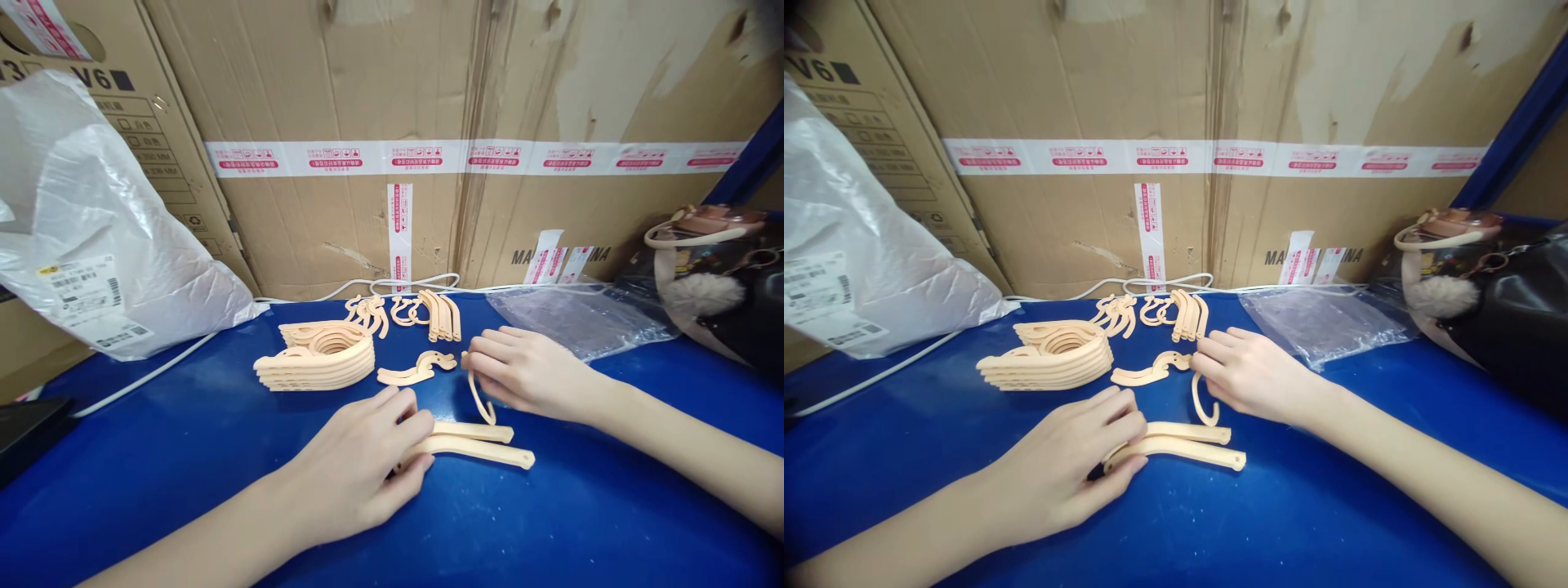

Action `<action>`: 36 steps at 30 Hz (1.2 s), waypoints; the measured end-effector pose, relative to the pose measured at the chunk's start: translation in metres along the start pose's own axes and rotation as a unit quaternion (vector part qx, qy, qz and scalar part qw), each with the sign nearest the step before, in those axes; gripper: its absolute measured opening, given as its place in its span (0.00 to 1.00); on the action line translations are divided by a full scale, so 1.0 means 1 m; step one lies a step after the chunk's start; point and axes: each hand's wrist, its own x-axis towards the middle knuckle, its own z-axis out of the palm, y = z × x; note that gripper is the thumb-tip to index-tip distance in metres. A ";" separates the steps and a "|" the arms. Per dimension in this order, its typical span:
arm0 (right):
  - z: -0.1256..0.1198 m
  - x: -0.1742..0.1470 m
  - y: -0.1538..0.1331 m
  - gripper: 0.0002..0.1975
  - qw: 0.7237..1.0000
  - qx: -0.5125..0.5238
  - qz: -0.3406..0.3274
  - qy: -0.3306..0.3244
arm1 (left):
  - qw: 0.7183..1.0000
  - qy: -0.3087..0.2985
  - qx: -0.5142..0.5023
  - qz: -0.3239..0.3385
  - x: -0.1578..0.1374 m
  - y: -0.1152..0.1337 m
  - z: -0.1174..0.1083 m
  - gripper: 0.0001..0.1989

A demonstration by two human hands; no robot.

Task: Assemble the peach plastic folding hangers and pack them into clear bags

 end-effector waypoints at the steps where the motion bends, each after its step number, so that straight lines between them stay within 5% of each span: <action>1: -0.002 0.001 -0.004 0.08 0.996 0.079 0.031 0.019 | 1.000 -0.001 -0.007 -0.001 0.000 0.000 0.000 0.10; 3: -0.002 0.003 -0.012 0.06 0.953 0.278 0.112 0.047 | 1.000 0.000 -0.020 -0.005 0.000 0.000 0.000 0.11; 6: 0.004 0.006 -0.023 0.07 0.817 0.529 0.220 0.061 | 1.000 -0.002 -0.029 -0.008 0.000 0.000 0.001 0.11; 8: 0.012 0.007 -0.026 0.10 0.745 0.613 0.260 0.052 | 0.999 -0.005 -0.031 -0.009 0.001 0.000 0.001 0.10; 10: 0.019 0.008 -0.024 0.12 0.708 0.646 0.283 0.039 | 0.999 -0.006 -0.033 -0.010 0.002 0.000 0.001 0.10; 31: 0.024 0.010 -0.015 0.15 0.682 0.664 0.306 0.012 | 0.999 0.022 -0.032 -0.006 -0.001 0.006 0.002 0.06; 36: 0.019 0.011 -0.015 0.13 0.651 0.688 0.320 0.010 | 0.971 0.083 -0.200 -0.100 0.002 0.008 -0.005 0.05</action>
